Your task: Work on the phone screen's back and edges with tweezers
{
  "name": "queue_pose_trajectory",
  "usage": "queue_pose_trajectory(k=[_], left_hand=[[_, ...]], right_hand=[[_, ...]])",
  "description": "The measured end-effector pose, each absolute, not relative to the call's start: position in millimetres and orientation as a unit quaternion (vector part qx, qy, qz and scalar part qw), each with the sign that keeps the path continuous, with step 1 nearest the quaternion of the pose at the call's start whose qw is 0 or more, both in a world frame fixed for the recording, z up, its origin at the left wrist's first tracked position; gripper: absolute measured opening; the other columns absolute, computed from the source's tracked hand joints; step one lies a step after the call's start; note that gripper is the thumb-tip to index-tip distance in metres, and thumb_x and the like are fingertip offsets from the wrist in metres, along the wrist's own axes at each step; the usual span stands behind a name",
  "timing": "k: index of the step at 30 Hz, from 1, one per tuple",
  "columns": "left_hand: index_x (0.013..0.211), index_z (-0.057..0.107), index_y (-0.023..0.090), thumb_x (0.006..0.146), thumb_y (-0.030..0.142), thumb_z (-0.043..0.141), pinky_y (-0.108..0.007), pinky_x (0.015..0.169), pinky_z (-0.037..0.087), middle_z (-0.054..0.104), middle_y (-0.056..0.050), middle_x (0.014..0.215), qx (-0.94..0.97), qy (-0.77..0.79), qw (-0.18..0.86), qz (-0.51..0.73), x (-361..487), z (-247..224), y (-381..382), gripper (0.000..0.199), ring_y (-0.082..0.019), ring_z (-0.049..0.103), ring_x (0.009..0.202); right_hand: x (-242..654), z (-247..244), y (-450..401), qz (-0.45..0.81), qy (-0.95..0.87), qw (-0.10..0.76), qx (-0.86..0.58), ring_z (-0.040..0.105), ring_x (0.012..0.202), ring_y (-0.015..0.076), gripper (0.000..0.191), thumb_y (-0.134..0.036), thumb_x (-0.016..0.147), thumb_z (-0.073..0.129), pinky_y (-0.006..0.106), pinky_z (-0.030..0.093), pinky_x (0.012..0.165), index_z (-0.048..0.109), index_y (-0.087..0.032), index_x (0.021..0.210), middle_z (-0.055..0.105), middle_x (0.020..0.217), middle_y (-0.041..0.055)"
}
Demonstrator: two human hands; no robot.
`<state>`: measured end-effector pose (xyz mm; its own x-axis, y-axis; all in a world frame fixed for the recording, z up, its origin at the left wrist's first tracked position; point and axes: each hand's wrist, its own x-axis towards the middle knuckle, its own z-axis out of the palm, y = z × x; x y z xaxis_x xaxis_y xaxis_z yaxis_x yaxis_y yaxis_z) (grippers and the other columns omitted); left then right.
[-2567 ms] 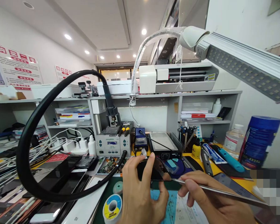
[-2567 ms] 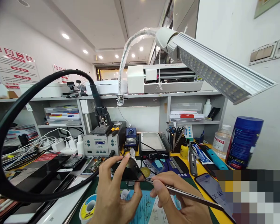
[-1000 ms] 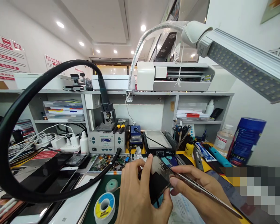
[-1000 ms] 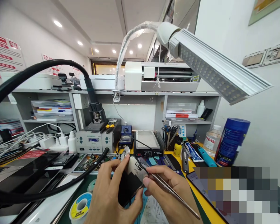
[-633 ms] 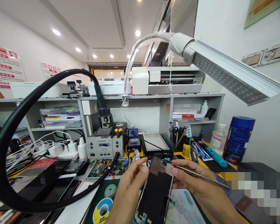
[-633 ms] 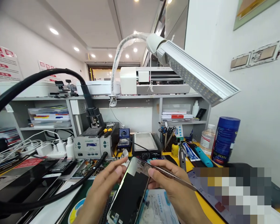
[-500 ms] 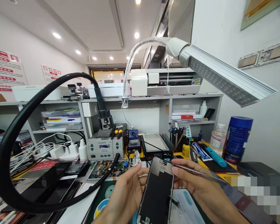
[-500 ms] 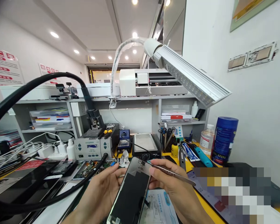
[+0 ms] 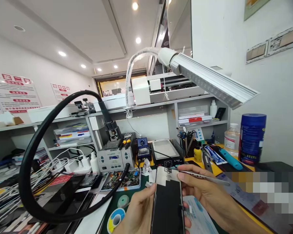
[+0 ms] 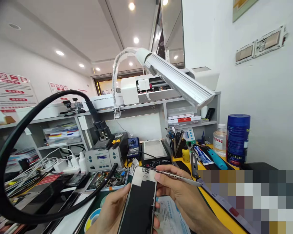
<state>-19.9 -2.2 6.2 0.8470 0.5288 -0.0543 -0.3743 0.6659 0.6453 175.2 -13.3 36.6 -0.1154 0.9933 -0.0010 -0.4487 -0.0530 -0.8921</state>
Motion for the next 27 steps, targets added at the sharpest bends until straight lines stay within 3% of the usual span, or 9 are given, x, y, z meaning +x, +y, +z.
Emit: queue_pose_trajectory(k=[5, 8, 13, 16, 18, 22, 25, 27], left_hand=[[0.124, 0.060, -0.003, 0.089, 0.060, 0.033, -0.040, 0.087, 0.044, 0.073, -0.019, 0.098, 0.351, 0.109, 0.893, 0.259, -19, 4, -1, 0.077, -0.030, 0.069, 0.090], [0.126, 0.059, -0.002, 0.089, 0.055, 0.038, -0.042, 0.084, 0.046, 0.072, -0.019, 0.095, 0.364, 0.114, 0.877, 0.291, -19, -2, -4, 0.071, -0.029, 0.068, 0.086], [0.124, 0.062, 0.004, 0.087, 0.056, 0.046, -0.038, 0.077, 0.051, 0.069, -0.019, 0.116, 0.337, 0.142, 0.859, 0.359, -22, -10, -20, 0.066, -0.028, 0.068, 0.090], [0.120, 0.066, 0.007, 0.087, 0.056, 0.048, -0.040, 0.076, 0.050, 0.072, -0.018, 0.107, 0.328, 0.165, 0.843, 0.393, -30, -12, -31, 0.062, -0.030, 0.070, 0.086], [0.119, 0.066, 0.010, 0.086, 0.056, 0.051, -0.042, 0.078, 0.049, 0.075, -0.017, 0.099, 0.316, 0.183, 0.831, 0.419, -35, -16, -40, 0.059, -0.032, 0.070, 0.085], [0.113, 0.070, 0.009, 0.082, 0.059, 0.055, -0.041, 0.079, 0.047, 0.075, -0.015, 0.088, 0.264, 0.184, 0.825, 0.465, -39, -33, -56, 0.061, -0.032, 0.070, 0.082], [0.108, 0.071, 0.002, 0.079, 0.063, 0.053, -0.035, 0.077, 0.044, 0.075, -0.017, 0.086, 0.221, 0.141, 0.836, 0.482, -34, -46, -65, 0.070, -0.027, 0.068, 0.077], [0.109, 0.070, -0.002, 0.078, 0.063, 0.053, -0.033, 0.076, 0.043, 0.074, -0.019, 0.089, 0.206, 0.115, 0.833, 0.501, -30, -50, -69, 0.074, -0.026, 0.067, 0.077]], right_hand=[[180, 40, -16, 0.632, -0.394, 0.576, -0.338, 0.066, 0.061, 0.0134, 0.018, -0.026, 0.082, 0.077, 0.025, 0.054, 0.059, 0.068, -0.019, 0.095, 0.074, 0.070, 0.0006], [181, 39, -20, 0.632, -0.397, 0.574, -0.336, 0.065, 0.058, 0.0130, 0.020, -0.029, 0.081, 0.078, 0.025, 0.054, 0.058, 0.067, -0.022, 0.097, 0.071, 0.067, -0.0021], [179, 32, -21, 0.599, -0.436, 0.569, -0.356, 0.069, 0.061, 0.0174, 0.031, -0.039, 0.079, 0.079, 0.031, 0.057, 0.057, 0.067, -0.021, 0.101, 0.075, 0.073, 0.0013], [181, 30, -21, 0.514, -0.462, 0.599, -0.403, 0.075, 0.080, 0.0216, 0.036, -0.046, 0.081, 0.075, 0.031, 0.061, 0.070, 0.069, -0.022, 0.107, 0.079, 0.092, 0.0067], [183, 32, -24, 0.451, -0.474, 0.623, -0.429, 0.076, 0.081, 0.0209, 0.039, -0.050, 0.078, 0.076, 0.027, 0.062, 0.073, 0.072, -0.023, 0.107, 0.080, 0.096, 0.0062], [184, 33, -34, 0.298, -0.565, 0.634, -0.435, 0.076, 0.066, 0.0190, 0.031, -0.051, 0.073, 0.076, 0.020, 0.062, 0.059, 0.079, -0.030, 0.096, 0.080, 0.076, 0.0008], [180, 27, -40, 0.132, -0.674, 0.593, -0.421, 0.078, 0.076, 0.0201, 0.018, -0.044, 0.080, 0.070, 0.015, 0.061, 0.057, 0.079, -0.036, 0.093, 0.080, 0.085, -0.0013], [177, 20, -43, 0.095, -0.708, 0.565, -0.413, 0.078, 0.078, 0.0196, 0.018, -0.043, 0.079, 0.071, 0.013, 0.061, 0.057, 0.079, -0.040, 0.095, 0.080, 0.085, -0.0029]])
